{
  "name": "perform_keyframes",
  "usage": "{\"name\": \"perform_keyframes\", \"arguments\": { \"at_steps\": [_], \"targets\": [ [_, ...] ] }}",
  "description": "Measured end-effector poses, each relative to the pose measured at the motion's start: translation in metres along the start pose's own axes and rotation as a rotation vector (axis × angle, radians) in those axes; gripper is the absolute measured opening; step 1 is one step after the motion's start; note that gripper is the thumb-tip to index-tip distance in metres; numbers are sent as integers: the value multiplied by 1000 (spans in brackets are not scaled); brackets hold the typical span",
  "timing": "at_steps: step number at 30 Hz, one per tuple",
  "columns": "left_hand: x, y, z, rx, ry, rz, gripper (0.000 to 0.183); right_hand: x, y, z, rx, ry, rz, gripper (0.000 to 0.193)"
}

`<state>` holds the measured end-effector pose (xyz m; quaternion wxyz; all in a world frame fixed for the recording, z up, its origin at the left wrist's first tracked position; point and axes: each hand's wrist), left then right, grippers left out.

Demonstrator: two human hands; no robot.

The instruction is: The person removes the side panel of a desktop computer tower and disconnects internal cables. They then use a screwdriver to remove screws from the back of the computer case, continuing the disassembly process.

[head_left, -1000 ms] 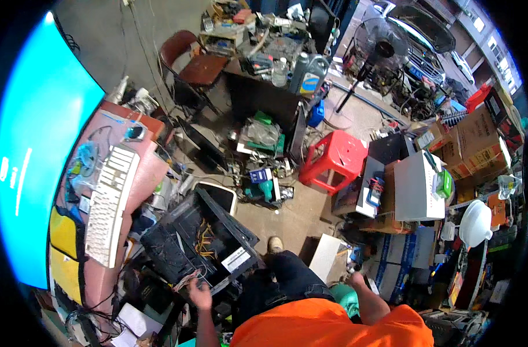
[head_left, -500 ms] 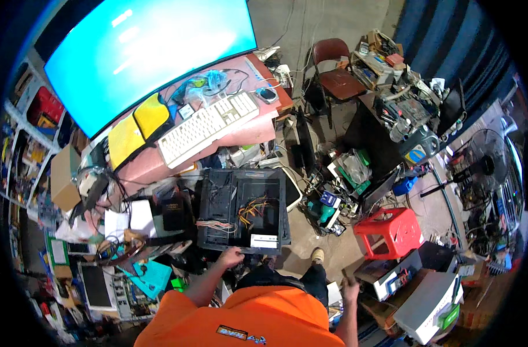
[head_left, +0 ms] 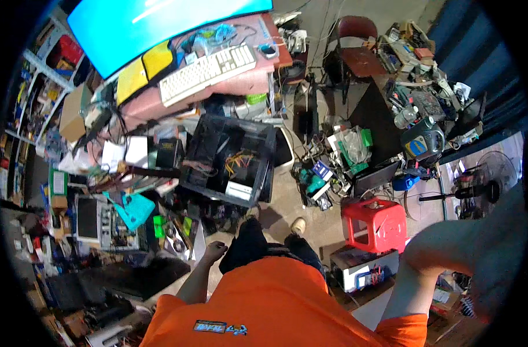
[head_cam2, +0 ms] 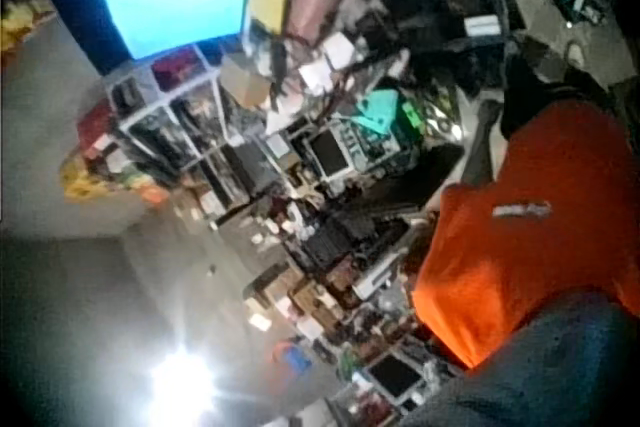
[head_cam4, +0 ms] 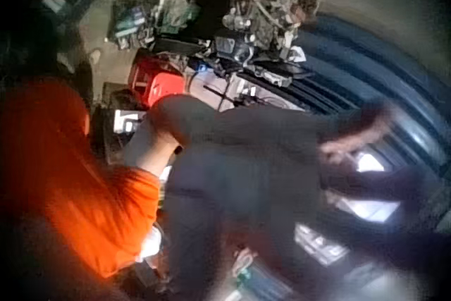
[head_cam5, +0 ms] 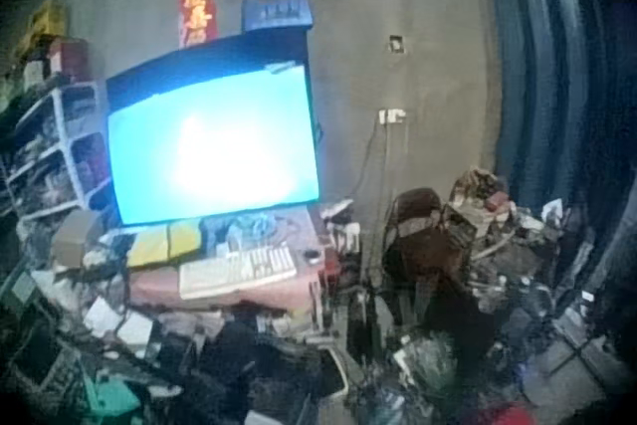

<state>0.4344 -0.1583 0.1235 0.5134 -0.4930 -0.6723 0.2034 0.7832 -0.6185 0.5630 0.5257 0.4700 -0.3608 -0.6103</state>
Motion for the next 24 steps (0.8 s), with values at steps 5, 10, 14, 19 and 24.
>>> {"name": "perform_keyframes", "arguments": {
  "at_steps": [5, 10, 14, 19, 24],
  "targets": [
    [-68, -4, 88, 22, -335, 59, 38, 11, -8, -6, -77, -67, -85, 31],
    [-84, -36, 144, -136, 89, -4, 33, -3, -36, -31, -209, -101, -115, 27],
    [-86, -24, 163, 20, -97, -31, 31, -16, -53, -23, -246, -177, -122, 24],
    [-36, 0, 134, 30, -271, -63, 33, -34, -60, 8, -247, -313, -169, 23],
    [22, 29, 88, 3, -65, 116, 33, -25, -72, 61, -215, -518, -298, 24]
  ]
}}
Point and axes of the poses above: each hand's wrist, its own y-axis towards the middle knuckle, its own x-axis out of the back of the hand, z = x × y, and after that the axes turned 4 degrees about y, right-handed
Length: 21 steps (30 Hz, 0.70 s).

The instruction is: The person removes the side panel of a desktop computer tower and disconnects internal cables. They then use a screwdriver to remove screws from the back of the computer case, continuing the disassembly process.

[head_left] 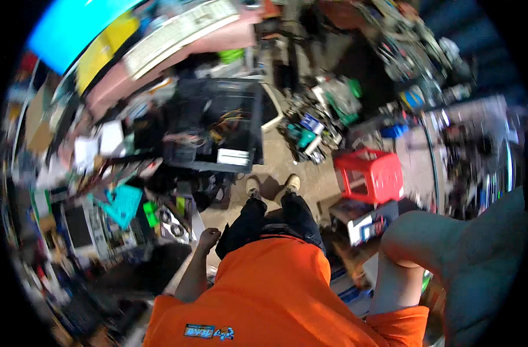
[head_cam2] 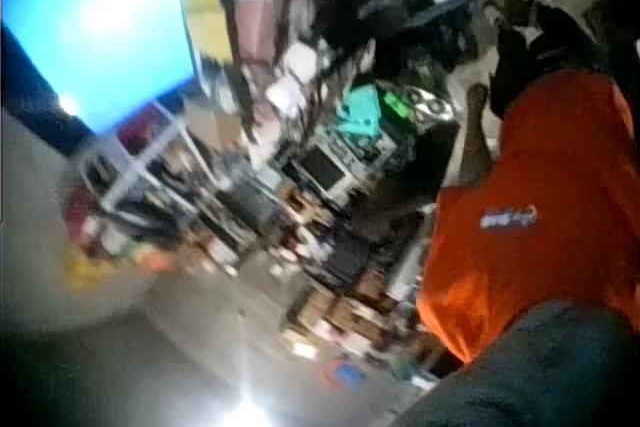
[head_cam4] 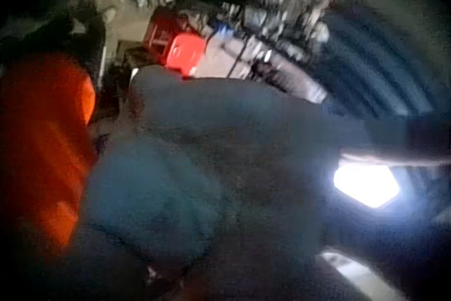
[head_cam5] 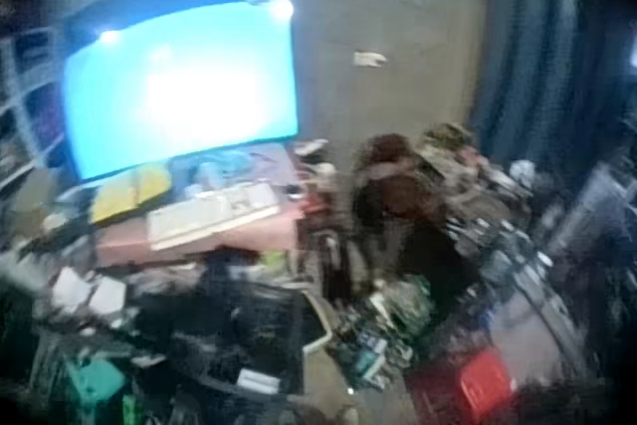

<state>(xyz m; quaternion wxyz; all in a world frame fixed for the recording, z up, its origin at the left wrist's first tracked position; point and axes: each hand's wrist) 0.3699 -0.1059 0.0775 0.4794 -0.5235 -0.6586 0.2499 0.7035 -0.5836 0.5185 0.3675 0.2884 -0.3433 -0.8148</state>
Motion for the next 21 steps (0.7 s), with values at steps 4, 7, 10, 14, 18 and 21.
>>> {"name": "perform_keyframes", "arguments": {
  "at_steps": [4, 7, 10, 14, 18, 21],
  "targets": [
    [38, 55, -11, -454, 491, 250, 20, 64, -18, 40, 61, -228, -236, 26],
    [42, 52, -81, 8, 281, 466, 15, 109, -49, 59, 35, -418, -433, 28],
    [35, 57, -140, -11, 384, 434, 11, 173, -107, 78, -185, -601, -709, 31],
    [17, 126, -210, -116, 674, 634, 7, 260, -259, 164, -898, -1095, -667, 49],
    [-35, 148, -276, -136, 653, 729, 10, 259, -501, 170, -1482, -1395, -534, 31],
    [-94, 137, -304, -401, 729, 891, 12, 232, -601, 167, -1888, -1008, -390, 32]
  ]
}}
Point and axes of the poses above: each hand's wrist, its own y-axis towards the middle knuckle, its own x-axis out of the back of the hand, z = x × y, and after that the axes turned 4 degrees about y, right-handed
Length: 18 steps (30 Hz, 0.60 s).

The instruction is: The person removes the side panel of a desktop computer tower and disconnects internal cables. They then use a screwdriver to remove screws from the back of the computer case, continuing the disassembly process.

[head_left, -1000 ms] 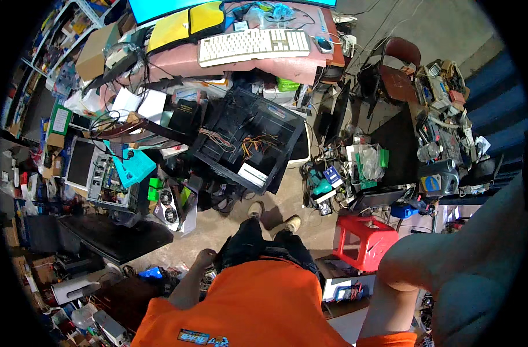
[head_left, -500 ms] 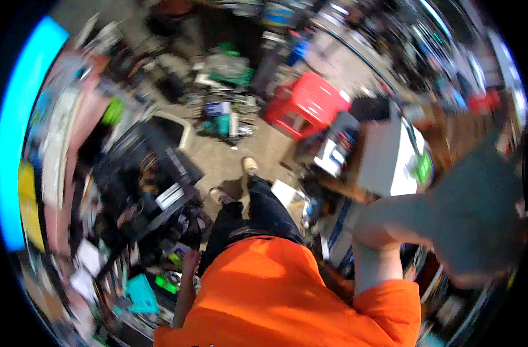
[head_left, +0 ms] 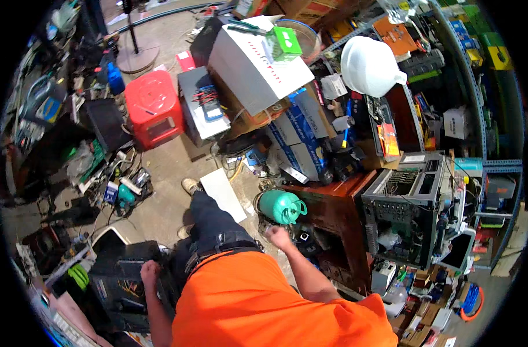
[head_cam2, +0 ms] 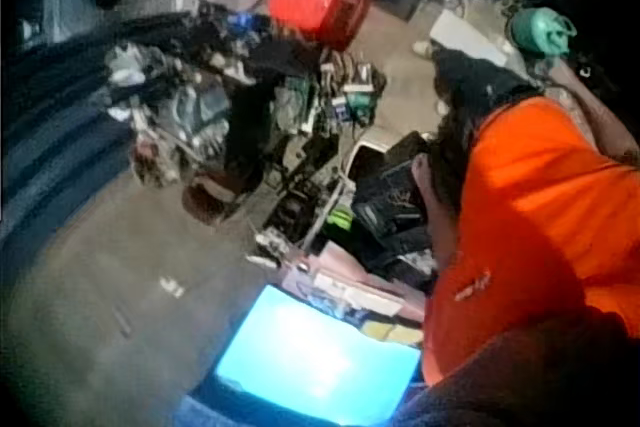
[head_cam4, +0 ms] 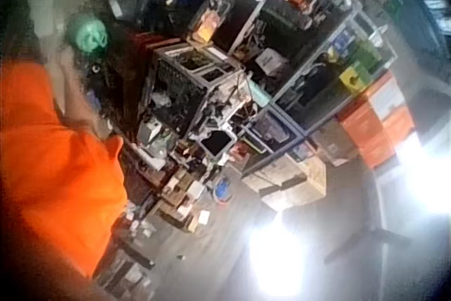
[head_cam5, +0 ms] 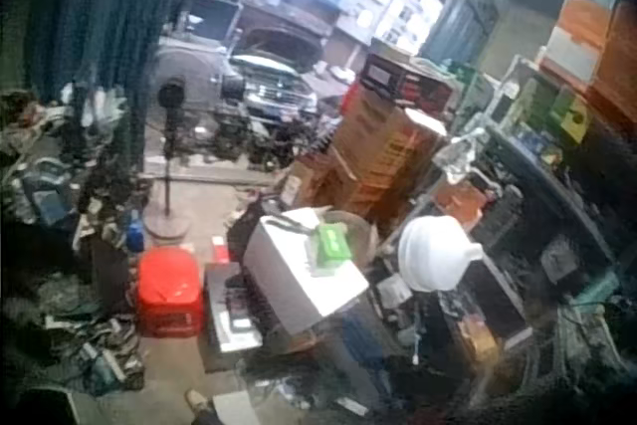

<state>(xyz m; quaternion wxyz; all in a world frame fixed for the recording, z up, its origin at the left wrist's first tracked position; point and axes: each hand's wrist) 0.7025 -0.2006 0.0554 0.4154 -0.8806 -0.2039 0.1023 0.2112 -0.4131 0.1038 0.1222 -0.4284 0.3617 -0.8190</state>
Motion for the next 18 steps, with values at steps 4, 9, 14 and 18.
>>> {"name": "perform_keyframes", "arguments": {
  "at_steps": [4, 9, 14, 18],
  "targets": [
    [-33, 79, -56, 2, 3, -28, 13, -26, 63, -39, 81, -548, 627, 39],
    [-73, 197, -66, -99, 89, 14, 20, 4, 149, 46, 44, -40, -59, 34],
    [-91, 325, -37, -334, -43, -5, 25, -41, 228, 87, 281, -128, -28, 31],
    [-69, 422, 10, -431, 10, -172, 28, -113, 259, 106, 331, -354, 276, 32]
  ]
}}
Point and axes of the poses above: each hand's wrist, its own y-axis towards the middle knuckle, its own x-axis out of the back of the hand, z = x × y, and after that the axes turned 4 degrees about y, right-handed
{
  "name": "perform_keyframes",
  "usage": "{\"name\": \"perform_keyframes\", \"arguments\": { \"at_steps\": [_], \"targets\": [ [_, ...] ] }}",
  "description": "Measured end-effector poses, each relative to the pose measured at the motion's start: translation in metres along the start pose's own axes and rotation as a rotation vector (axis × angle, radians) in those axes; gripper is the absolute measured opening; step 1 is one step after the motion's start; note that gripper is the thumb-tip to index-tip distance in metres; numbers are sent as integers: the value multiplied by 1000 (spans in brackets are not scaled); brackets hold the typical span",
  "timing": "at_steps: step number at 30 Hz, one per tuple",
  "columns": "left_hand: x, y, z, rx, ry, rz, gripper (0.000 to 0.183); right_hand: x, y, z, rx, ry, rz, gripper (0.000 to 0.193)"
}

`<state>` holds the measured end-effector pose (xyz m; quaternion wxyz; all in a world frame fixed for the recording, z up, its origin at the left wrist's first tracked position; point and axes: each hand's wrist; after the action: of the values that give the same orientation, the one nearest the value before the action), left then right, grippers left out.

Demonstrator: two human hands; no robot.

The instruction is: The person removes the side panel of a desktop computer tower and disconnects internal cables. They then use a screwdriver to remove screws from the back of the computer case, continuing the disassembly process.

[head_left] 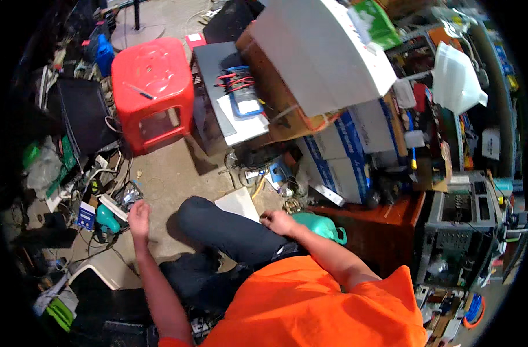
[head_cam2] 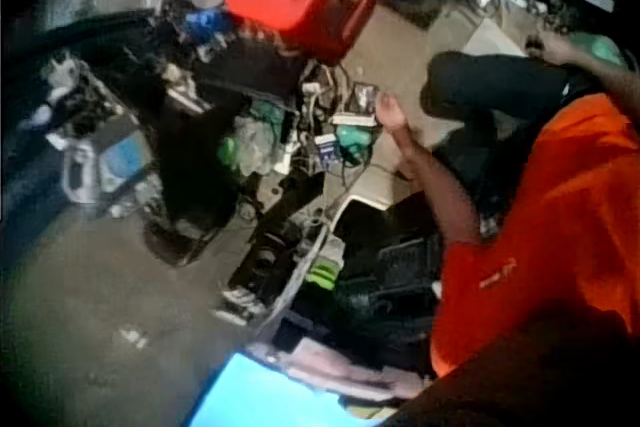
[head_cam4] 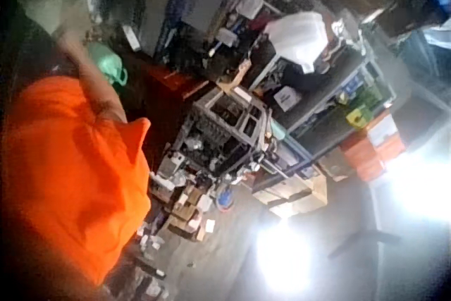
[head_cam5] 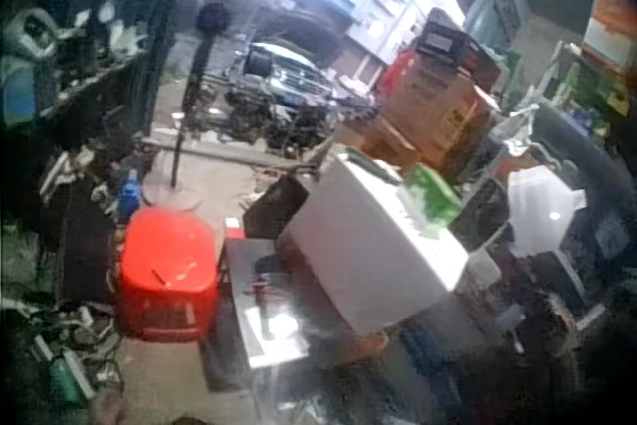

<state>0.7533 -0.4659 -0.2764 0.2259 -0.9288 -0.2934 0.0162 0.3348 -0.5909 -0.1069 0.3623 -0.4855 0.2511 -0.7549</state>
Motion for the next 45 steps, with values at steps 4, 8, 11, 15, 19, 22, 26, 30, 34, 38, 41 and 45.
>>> {"name": "perform_keyframes", "arguments": {
  "at_steps": [4, 8, 11, 15, 19, 22, 26, 30, 34, 38, 41, 45],
  "targets": [
    [21, 30, 21, -34, 195, -104, 31, -34, 70, -47, -46, 53, -49, 35],
    [30, 4, 9, -106, 151, -143, 33, -50, 135, -94, -111, 125, 50, 33],
    [37, -31, 6, 4, 227, -175, 33, -32, 163, -127, -186, 96, 19, 32],
    [62, -80, 50, -45, 330, -348, 34, 17, 223, -255, -221, -59, -511, 30],
    [52, -136, 46, 167, 258, -385, 34, 90, 270, -363, -264, 106, -756, 33],
    [49, -153, 62, 127, 319, -531, 36, 131, 307, -444, -242, -188, -803, 33],
    [64, -194, 72, 186, 304, -527, 35, 132, 352, -416, -94, -214, -924, 29],
    [45, -198, 66, 71, 439, -567, 30, 141, 391, -415, 45, -265, -872, 29],
    [21, -219, 54, 127, 584, -571, 25, 142, 413, -404, 106, -202, -842, 29],
    [2, -213, 50, 117, 584, -522, 23, 157, 440, -468, 48, -365, -992, 30],
    [-15, -212, 29, 158, 711, -576, 24, 138, 426, -463, -39, -560, -903, 28],
    [-29, -216, 21, 110, 643, -602, 26, 148, 363, -391, -193, -543, -1001, 25]
  ]
}}
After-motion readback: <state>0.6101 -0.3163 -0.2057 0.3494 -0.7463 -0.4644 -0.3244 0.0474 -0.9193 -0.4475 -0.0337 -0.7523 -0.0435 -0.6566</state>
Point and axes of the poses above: each hand's wrist, its own y-axis towards the middle knuckle, its own x-axis out of the back of the hand, z = x × y, and after that the axes turned 4 degrees about y, right-handed
